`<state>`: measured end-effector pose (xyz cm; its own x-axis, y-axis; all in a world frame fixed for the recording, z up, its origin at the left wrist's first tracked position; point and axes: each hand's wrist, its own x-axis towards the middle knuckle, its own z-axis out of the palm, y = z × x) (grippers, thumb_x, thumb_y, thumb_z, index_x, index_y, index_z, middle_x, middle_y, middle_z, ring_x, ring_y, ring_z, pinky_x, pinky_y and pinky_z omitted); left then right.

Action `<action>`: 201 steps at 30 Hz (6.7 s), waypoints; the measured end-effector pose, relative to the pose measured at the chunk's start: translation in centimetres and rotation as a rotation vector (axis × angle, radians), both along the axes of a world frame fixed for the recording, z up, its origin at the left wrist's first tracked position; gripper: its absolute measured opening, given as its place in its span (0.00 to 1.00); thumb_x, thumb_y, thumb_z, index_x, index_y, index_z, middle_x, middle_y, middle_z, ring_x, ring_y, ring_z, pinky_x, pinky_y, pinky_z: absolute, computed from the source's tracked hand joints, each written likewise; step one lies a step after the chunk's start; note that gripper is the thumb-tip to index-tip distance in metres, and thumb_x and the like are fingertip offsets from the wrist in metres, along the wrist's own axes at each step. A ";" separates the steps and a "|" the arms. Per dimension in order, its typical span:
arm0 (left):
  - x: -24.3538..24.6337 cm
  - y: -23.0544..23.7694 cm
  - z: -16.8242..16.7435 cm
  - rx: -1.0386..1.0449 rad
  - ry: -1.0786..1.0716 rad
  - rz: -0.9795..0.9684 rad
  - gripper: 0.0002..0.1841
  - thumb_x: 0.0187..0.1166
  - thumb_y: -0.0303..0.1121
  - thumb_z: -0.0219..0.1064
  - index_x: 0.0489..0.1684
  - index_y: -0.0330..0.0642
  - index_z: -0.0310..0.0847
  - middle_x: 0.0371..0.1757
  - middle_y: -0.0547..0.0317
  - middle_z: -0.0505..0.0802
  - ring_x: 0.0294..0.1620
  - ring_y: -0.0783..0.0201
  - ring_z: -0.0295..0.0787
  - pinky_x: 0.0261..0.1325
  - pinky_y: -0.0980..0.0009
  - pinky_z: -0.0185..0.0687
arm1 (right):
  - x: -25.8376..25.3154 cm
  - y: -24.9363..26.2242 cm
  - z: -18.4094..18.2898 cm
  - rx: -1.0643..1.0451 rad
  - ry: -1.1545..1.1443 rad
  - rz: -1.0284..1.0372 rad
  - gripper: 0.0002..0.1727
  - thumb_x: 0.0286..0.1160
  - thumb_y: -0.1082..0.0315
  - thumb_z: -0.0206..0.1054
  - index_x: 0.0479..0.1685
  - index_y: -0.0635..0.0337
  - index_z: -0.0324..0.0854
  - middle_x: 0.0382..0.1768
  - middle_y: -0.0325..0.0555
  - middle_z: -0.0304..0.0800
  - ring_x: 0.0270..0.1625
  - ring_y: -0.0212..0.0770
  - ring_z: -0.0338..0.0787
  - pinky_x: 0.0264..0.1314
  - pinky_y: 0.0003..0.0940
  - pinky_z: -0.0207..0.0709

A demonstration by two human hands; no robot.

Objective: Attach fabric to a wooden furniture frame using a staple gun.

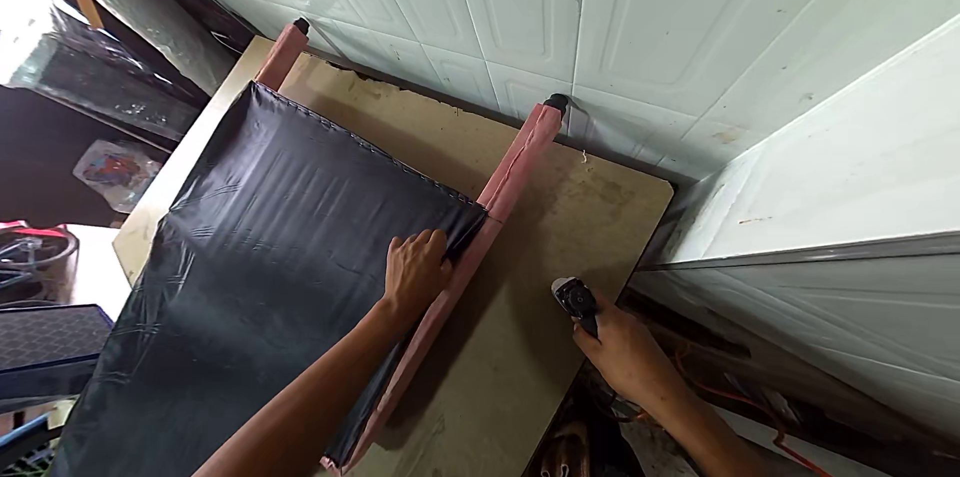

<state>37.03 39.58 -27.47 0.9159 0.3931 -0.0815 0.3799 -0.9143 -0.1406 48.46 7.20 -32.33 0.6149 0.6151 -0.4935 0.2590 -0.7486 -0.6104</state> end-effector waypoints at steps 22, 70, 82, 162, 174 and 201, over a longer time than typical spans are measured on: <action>7.3 -1.7 -0.1 -0.148 -0.082 -0.175 0.13 0.83 0.40 0.62 0.31 0.46 0.88 0.33 0.61 0.91 0.42 0.59 0.91 0.49 0.56 0.87 | 0.2 0.2 0.4 -0.055 0.037 -0.015 0.24 0.78 0.53 0.64 0.73 0.43 0.74 0.41 0.40 0.91 0.42 0.42 0.92 0.47 0.50 0.87; -6.8 -11.4 -6.7 -1.950 -1.318 1.396 0.35 0.89 0.61 0.50 0.31 0.37 0.90 0.20 0.53 0.87 0.17 0.62 0.78 0.23 0.70 0.77 | 4.0 18.2 12.7 -0.212 -0.109 0.253 0.11 0.83 0.57 0.62 0.50 0.48 0.89 0.17 0.46 0.88 0.16 0.45 0.87 0.20 0.42 0.85; -7.8 -11.7 -7.8 -1.961 -1.225 1.230 0.34 0.89 0.62 0.50 0.35 0.42 0.91 0.24 0.56 0.90 0.21 0.62 0.83 0.28 0.68 0.81 | -1.3 18.8 13.3 -0.262 -0.090 0.282 0.13 0.83 0.53 0.64 0.48 0.50 0.86 0.18 0.47 0.88 0.17 0.45 0.88 0.22 0.40 0.86; -39.9 -12.1 -9.5 -1.943 -1.179 1.038 0.31 0.94 0.57 0.42 0.40 0.52 0.95 0.28 0.67 0.95 0.26 0.67 0.89 0.32 0.66 0.86 | -36.9 21.1 13.9 -0.337 -0.013 0.373 0.13 0.84 0.57 0.62 0.50 0.54 0.87 0.20 0.48 0.89 0.19 0.46 0.89 0.25 0.40 0.88; -50.4 -16.3 -11.4 -1.714 -1.052 1.006 0.26 0.92 0.55 0.47 0.39 0.59 0.93 0.31 0.75 0.94 0.29 0.72 0.90 0.35 0.69 0.91 | -41.1 21.2 14.2 -0.321 0.026 0.400 0.13 0.84 0.58 0.62 0.54 0.53 0.87 0.21 0.47 0.89 0.19 0.46 0.89 0.23 0.40 0.88; -56.4 -23.4 -6.2 -0.989 -0.462 0.524 0.19 0.69 0.43 0.74 0.57 0.49 0.85 0.51 0.54 0.93 0.53 0.51 0.91 0.58 0.42 0.86 | -43.2 -2.4 12.0 0.083 0.070 0.331 0.20 0.76 0.63 0.69 0.60 0.69 0.78 0.24 0.49 0.91 0.23 0.46 0.92 0.30 0.46 0.91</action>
